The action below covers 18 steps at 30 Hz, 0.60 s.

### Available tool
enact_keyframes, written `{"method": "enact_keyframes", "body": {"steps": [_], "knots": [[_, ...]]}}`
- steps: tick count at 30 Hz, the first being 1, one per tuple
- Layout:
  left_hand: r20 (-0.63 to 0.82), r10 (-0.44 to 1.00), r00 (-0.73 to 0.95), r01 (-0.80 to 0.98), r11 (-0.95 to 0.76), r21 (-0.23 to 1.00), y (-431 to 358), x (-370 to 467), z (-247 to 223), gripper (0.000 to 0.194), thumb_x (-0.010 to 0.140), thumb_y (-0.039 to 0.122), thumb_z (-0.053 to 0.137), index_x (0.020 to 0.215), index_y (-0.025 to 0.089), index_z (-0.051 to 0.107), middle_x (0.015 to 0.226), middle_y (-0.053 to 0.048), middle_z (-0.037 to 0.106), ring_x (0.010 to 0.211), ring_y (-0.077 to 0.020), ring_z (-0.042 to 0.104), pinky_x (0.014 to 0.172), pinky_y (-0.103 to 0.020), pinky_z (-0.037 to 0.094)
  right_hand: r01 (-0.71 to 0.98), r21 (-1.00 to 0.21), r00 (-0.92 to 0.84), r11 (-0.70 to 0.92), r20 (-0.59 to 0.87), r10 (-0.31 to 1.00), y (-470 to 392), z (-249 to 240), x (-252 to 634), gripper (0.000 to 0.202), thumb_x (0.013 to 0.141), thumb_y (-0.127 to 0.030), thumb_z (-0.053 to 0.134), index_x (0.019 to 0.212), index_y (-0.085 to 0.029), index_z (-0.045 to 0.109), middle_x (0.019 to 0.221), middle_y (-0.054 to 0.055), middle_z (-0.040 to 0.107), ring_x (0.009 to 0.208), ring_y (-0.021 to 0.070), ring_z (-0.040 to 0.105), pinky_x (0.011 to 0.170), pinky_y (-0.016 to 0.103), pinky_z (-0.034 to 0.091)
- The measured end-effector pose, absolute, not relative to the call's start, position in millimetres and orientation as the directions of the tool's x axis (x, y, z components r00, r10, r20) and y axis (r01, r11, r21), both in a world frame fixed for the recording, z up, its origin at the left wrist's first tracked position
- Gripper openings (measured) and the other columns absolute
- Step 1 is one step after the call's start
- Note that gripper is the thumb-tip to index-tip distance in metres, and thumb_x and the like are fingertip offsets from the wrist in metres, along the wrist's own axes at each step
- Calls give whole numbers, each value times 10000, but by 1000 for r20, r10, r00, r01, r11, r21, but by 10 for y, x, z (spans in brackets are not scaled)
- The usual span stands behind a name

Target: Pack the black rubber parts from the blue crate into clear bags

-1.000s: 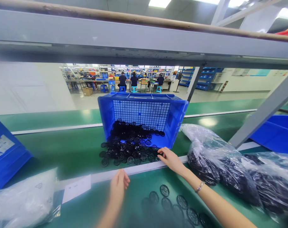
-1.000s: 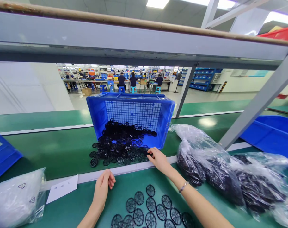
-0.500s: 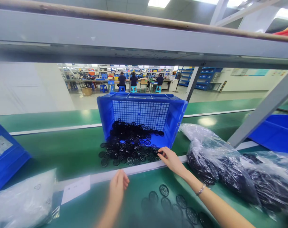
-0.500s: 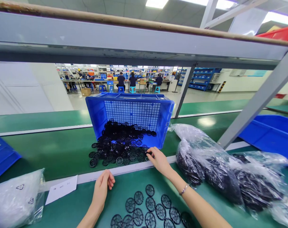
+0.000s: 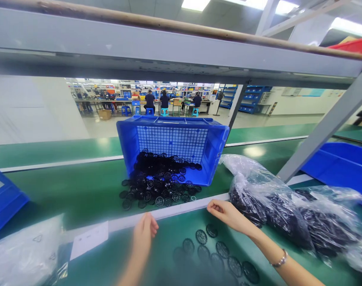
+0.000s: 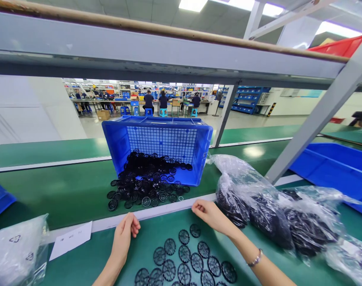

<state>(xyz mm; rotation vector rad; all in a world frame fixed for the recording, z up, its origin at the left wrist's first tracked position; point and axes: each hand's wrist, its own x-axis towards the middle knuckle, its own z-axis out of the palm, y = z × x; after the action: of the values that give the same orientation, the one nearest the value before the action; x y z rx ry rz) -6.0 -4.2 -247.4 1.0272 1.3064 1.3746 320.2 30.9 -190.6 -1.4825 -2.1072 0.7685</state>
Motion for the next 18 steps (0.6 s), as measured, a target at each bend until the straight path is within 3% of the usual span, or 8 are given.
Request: {"method": "enact_keyframes", "body": {"steps": [5,10,14,18], "knots": [[-28,981,-192,-85,11,996,-28,-68,-2506,520,864,637,498,642,173,570,607,-34,597,536,-131,501,507,-228,397,750,-506,-364,426,221,905,643,-1911,2884,156,947,-332,498,955,-233,619,892,16,648,754,167,598,717,286,484],[-34,982,-184,-86,18,996,-20,-78,-2530,535,867,649,482,639,172,568,605,-33,591,534,-130,499,512,-228,393,752,-426,-447,503,232,864,877,-2091,2527,187,871,-245,606,1058,-238,614,1107,68,647,1016,236,603,902,368,473],[-38,983,-180,-83,24,996,-24,-76,-2519,526,867,643,481,638,178,567,601,-28,586,538,-132,495,519,-227,389,765,-442,-413,468,220,884,958,-2127,2442,155,891,-205,533,1022,-204,616,1002,92,660,973,247,612,875,384,470],[-38,983,-179,-84,23,996,-24,-73,-2512,522,873,637,476,639,179,564,604,-27,585,540,-132,492,518,-226,387,730,-527,-400,434,186,898,832,-2045,2534,215,963,-299,447,1126,-220,563,805,6,635,745,175,606,691,285,480]]}}
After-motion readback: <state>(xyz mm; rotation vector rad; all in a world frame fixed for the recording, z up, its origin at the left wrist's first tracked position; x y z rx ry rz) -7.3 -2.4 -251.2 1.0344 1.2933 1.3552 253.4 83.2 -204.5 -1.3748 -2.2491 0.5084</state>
